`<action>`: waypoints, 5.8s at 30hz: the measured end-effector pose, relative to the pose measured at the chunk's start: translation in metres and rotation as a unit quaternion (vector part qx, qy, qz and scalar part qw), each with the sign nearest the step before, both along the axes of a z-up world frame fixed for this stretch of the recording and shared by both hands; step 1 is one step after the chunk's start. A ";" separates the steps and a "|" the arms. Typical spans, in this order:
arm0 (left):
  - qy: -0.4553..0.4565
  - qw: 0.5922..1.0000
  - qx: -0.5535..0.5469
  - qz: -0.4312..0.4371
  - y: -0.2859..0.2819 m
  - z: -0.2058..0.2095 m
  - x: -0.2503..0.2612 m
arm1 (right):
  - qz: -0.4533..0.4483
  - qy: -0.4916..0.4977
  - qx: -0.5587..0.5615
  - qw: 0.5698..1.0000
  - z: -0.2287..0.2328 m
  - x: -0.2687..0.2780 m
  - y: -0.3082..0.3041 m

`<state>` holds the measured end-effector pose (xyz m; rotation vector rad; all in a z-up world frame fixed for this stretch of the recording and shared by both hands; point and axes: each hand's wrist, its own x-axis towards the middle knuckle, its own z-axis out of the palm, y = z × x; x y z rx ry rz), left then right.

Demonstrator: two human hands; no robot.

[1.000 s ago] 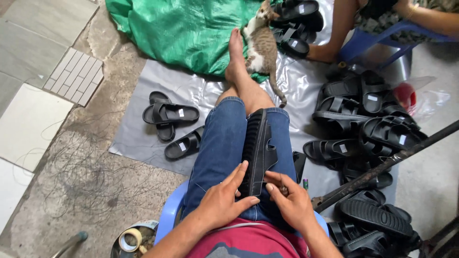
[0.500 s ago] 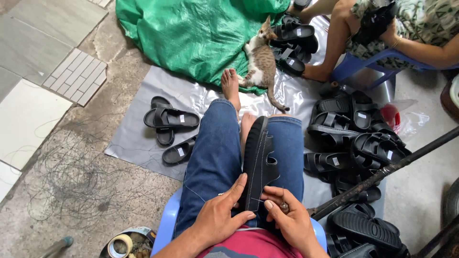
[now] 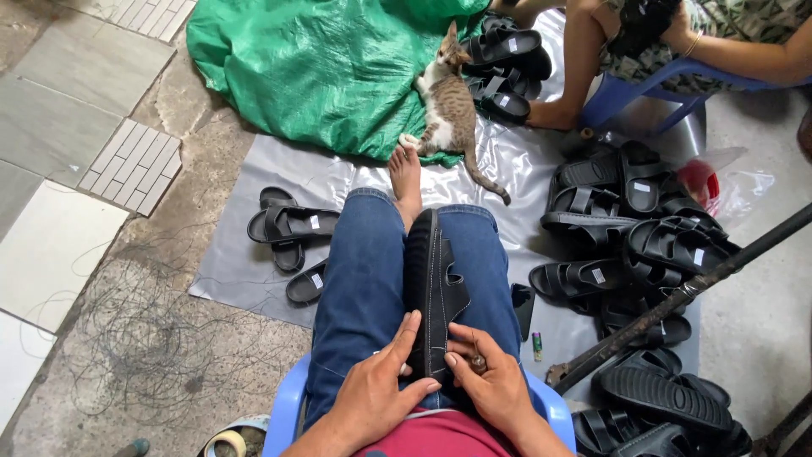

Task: Hand-sewing a strap onto a black sandal using a needle and thread.

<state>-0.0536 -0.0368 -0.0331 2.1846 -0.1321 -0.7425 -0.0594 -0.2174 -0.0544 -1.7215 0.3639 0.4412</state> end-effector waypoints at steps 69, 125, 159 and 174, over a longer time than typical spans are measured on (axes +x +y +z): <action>-0.116 0.980 -0.150 -0.058 0.021 -0.012 0.043 | 0.490 -0.275 -0.247 0.790 0.029 0.079 -0.040; -0.166 0.983 -0.073 0.005 0.017 -0.015 0.030 | 0.352 -0.407 -0.302 0.787 0.023 0.055 -0.028; -0.120 0.992 -0.027 -0.037 0.002 0.016 0.047 | 0.484 -0.097 -0.415 0.764 0.056 0.065 -0.076; 0.006 0.959 -0.263 0.110 -0.008 0.002 0.035 | 0.215 -0.102 -0.152 0.959 0.027 0.049 -0.022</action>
